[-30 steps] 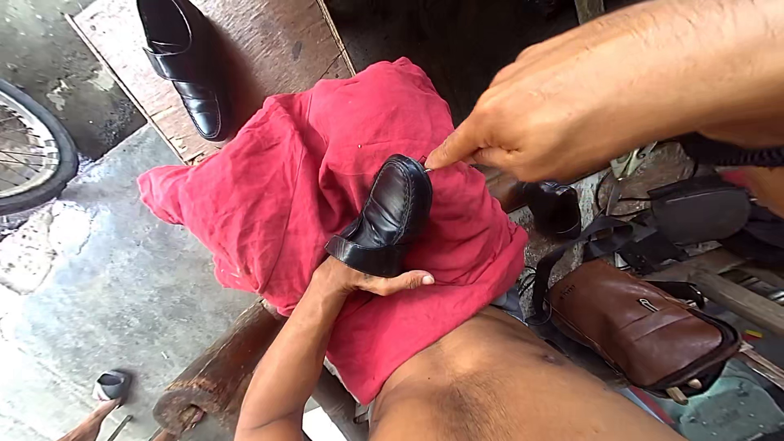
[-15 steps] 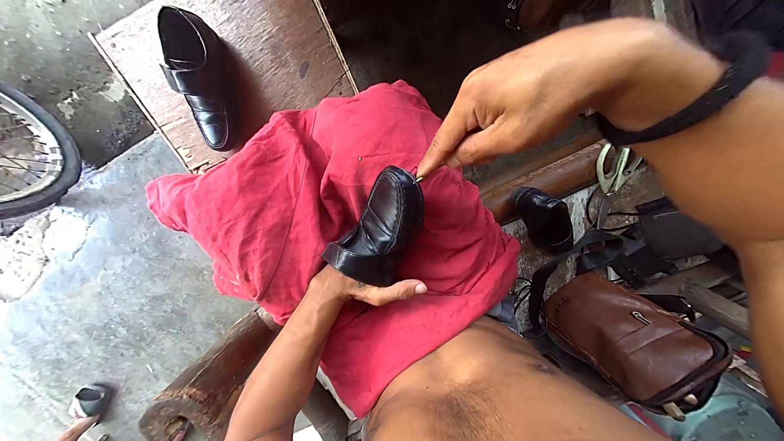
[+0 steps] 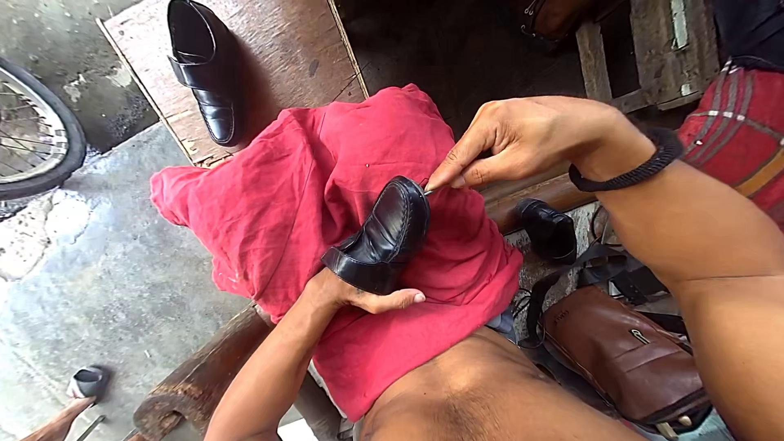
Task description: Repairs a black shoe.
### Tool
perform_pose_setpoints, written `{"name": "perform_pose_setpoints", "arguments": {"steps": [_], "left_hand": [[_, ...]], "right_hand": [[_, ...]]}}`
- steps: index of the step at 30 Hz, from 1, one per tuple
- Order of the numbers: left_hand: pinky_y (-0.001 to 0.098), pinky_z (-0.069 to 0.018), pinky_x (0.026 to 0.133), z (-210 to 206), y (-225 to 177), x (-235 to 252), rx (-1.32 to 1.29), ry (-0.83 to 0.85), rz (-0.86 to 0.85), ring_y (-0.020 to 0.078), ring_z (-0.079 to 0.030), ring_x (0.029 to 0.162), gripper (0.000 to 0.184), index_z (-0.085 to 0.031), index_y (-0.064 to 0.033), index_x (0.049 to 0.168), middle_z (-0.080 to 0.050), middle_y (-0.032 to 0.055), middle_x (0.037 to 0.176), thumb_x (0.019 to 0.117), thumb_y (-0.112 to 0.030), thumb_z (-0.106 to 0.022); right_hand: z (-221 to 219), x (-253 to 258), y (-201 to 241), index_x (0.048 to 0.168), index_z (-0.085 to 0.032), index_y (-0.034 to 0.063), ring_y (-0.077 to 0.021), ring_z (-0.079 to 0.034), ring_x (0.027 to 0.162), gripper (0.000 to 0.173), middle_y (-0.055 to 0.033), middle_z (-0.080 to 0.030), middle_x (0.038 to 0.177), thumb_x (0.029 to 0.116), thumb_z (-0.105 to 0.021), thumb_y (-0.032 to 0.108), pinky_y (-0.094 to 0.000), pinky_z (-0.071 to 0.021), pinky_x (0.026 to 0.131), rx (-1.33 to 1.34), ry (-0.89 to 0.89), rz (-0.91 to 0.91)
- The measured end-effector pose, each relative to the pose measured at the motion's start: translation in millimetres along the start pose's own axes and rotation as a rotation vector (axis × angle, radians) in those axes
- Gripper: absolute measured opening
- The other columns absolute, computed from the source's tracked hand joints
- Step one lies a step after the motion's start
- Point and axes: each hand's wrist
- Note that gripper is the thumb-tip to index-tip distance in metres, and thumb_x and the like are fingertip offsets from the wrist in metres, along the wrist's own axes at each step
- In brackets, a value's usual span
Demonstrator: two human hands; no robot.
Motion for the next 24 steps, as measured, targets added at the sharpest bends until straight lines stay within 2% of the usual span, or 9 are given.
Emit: {"name": "perform_pose_setpoints", "arguments": {"steps": [3,5,7,11,14,17,20,22,24], "left_hand": [[0.0248,-0.0518,0.099,3,-2,3,0.035,0.037,0.005,0.0005,-0.064,0.109,0.068,-0.071,-0.0088,0.120,-0.072,0.0020,0.111,0.0817,-0.066,-0.074],[0.0255,-0.0514,0.099,6,-4,5,0.057,0.082,0.035,0.0003,-0.063,0.108,0.070,-0.070,-0.0105,0.121,-0.072,0.0011,0.112,0.0812,-0.068,-0.072],[0.0266,-0.0537,0.095,8,-5,7,0.053,0.095,0.054,0.0005,-0.065,0.105,0.066,-0.072,-0.0119,0.117,-0.073,-0.0001,0.107,0.0810,-0.067,-0.072],[0.0303,-0.0561,0.090,11,-7,7,0.109,0.117,0.100,0.0020,-0.067,0.100,0.063,-0.073,-0.0149,0.113,-0.073,-0.0015,0.103,0.0806,-0.068,-0.069],[0.0344,-0.0559,0.091,11,-5,7,0.190,0.139,0.096,0.0054,-0.067,0.101,0.062,-0.074,-0.0154,0.112,-0.073,0.0000,0.103,0.0829,-0.070,-0.063],[0.0336,-0.0546,0.093,13,-6,12,0.197,0.150,0.076,0.0058,-0.066,0.103,0.063,-0.073,-0.0146,0.115,-0.073,0.0006,0.105,0.0827,-0.068,-0.063],[0.0332,-0.0543,0.093,10,-7,13,0.214,0.111,0.040,0.0061,-0.066,0.104,0.061,-0.073,-0.0143,0.116,-0.073,0.0008,0.105,0.0838,-0.065,-0.063],[0.0346,-0.0556,0.092,7,-13,7,0.246,0.047,0.052,0.0071,-0.067,0.103,0.058,-0.073,-0.0148,0.114,-0.073,0.0012,0.105,0.0855,-0.064,-0.062],[0.0421,-0.0558,0.094,4,-29,-12,0.280,0.012,0.167,0.0118,-0.068,0.106,0.062,-0.072,-0.0156,0.115,-0.073,0.0027,0.107,0.0892,-0.071,-0.058]], "right_hand": [[5,2,27,0.116,-0.079,0.0181,0.0069,-0.064,0.075,0.026,0.0102,-0.074,0.087,0.1029,-0.056,0.018,-0.0149,-0.0532,0.065,-0.229,0.030,-0.134],[5,5,43,0.118,-0.078,0.0256,0.0042,-0.060,0.068,0.028,0.0121,-0.070,0.079,0.1039,-0.054,0.024,-0.0199,-0.0491,0.059,-0.371,0.070,-0.237],[3,7,54,0.119,-0.076,0.0299,0.0001,-0.058,0.064,0.029,0.0117,-0.065,0.073,0.1052,-0.051,0.028,-0.0256,-0.0458,0.056,-0.479,0.104,-0.297],[-1,11,66,0.120,-0.075,0.0296,-0.0071,-0.059,0.066,0.032,0.0084,-0.063,0.072,0.1070,-0.045,0.030,-0.0318,-0.0450,0.057,-0.603,0.166,-0.351],[-2,17,69,0.115,-0.075,0.0278,-0.0097,-0.058,0.065,0.031,0.0067,-0.060,0.070,0.1072,-0.045,0.029,-0.0335,-0.0446,0.056,-0.635,0.188,-0.378],[-7,24,67,0.096,-0.070,0.0219,-0.0094,-0.054,0.058,0.026,0.0067,-0.052,0.063,0.1067,-0.048,0.030,-0.0329,-0.0411,0.051,-0.639,0.170,-0.389],[-9,31,66,0.086,-0.062,0.0190,-0.0095,-0.050,0.055,0.025,0.0064,-0.047,0.060,0.1061,-0.051,0.029,-0.0324,-0.0387,0.049,-0.629,0.198,-0.435],[-6,35,63,0.089,-0.064,0.0191,-0.0088,-0.052,0.055,0.024,0.0068,-0.049,0.061,0.1065,-0.053,0.031,-0.0325,-0.0405,0.050,-0.621,0.227,-0.440],[-10,36,55,0.092,-0.066,0.0196,-0.0105,-0.055,0.059,0.024,0.0058,-0.053,0.063,0.1066,-0.053,0.033,-0.0355,-0.0431,0.053,-0.633,0.244,-0.412]]}}
Point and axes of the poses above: each hand's wrist, its own x-axis towards the middle knuckle, its own z-axis out of the back of the hand, y = z × x
